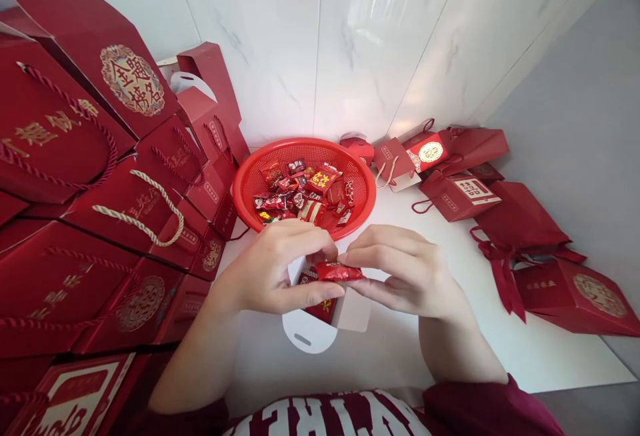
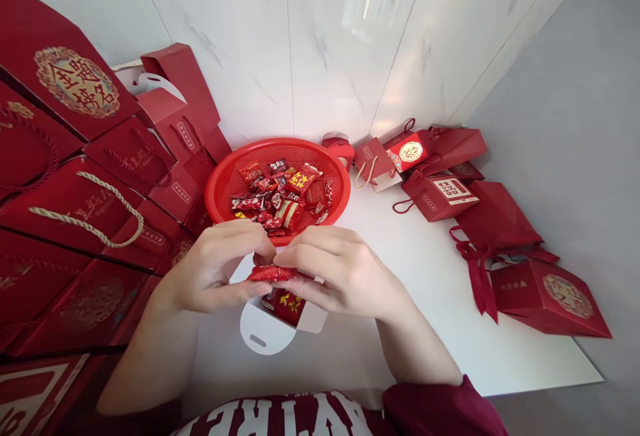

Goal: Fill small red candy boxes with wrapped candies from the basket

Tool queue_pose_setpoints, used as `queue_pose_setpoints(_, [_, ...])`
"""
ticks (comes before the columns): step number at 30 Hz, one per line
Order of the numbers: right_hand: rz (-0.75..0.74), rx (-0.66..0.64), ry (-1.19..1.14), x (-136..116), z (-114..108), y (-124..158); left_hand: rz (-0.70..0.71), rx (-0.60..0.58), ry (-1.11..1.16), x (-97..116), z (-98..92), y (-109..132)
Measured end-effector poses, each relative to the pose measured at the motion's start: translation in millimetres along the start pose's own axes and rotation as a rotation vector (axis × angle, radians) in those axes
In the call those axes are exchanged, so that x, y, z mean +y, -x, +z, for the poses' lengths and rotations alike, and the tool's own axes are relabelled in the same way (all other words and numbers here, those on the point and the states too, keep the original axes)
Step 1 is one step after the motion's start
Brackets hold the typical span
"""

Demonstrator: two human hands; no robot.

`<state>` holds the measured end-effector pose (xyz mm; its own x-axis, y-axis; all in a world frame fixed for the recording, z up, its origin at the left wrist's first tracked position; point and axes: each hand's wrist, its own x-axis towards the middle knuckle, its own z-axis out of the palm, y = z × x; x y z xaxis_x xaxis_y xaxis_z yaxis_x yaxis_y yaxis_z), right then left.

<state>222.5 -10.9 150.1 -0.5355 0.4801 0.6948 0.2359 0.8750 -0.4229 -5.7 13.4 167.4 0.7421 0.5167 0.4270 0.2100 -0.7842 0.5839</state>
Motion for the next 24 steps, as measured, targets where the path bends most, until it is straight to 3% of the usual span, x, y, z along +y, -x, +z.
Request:
queue_pose_setpoints(6, [-0.049, -0.011, 0.164, -1, -1, 3, -0.176, -0.013, 0.106, 9, 2.8, -4])
queue_pose_setpoints(14, [-0.071, 0.028, 0.194, 2, 0, 1, -0.265, 0.027, 0.211, 12, 4.3, -5])
queue_pose_setpoints(24, [-0.034, 0.026, 0.187, 2, -1, 0, -0.215, 0.076, 0.126, 11, 6.4, -5])
